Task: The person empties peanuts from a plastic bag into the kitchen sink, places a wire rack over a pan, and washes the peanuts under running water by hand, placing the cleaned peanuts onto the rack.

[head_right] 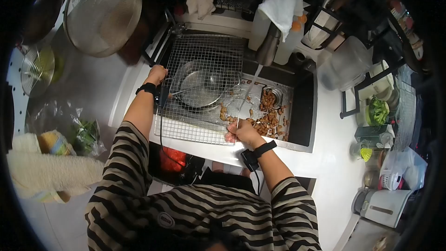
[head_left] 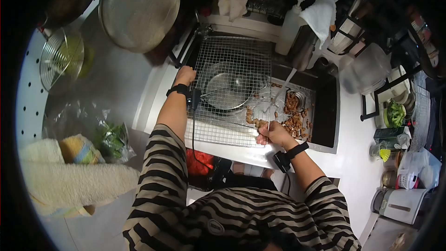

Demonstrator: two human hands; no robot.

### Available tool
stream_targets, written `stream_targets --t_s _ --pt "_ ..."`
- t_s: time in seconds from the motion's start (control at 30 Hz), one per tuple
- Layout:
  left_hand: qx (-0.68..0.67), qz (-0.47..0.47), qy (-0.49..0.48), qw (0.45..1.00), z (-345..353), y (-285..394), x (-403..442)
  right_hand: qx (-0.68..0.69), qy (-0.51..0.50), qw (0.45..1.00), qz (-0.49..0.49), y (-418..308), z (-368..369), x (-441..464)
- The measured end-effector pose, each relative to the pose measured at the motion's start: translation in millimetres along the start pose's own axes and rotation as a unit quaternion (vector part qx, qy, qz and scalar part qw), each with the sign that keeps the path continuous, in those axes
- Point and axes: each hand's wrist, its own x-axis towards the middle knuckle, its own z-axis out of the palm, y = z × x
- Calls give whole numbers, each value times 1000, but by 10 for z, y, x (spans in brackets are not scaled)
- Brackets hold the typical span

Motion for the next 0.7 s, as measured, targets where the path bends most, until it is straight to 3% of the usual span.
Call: stream_targets --t_s 0.07,0.13,0.27,0.4,0.43,0.5,0.57,0.7 --pt "-2 13 1 1000 -26 18 91 -280 53 959 5 -232 89 -28" --pt "5 19 -2 1000 -34 81 79 -488 131 863 -16 -252 124 31" --pt "30 16 24 999 20 172 82 -597 194 778 -13 -307 228 10" --pt "-20 51 147 988 83 284 -93 -578 204 790 6 -508 189 -266" --pt "-49 64 127 989 75 354 -208 -530 209 822 -18 -483 95 -349" --pt "-122 179 50 975 339 323 -159 -463 231 852 -81 -373 -131 -570" --pt "-164 182 -104 964 458 545 -528 -368 224 902 -33 -281 -359 -812" --pt "-29 251 -85 964 601 932 -996 -270 236 933 -23 -129 -740 -1158"
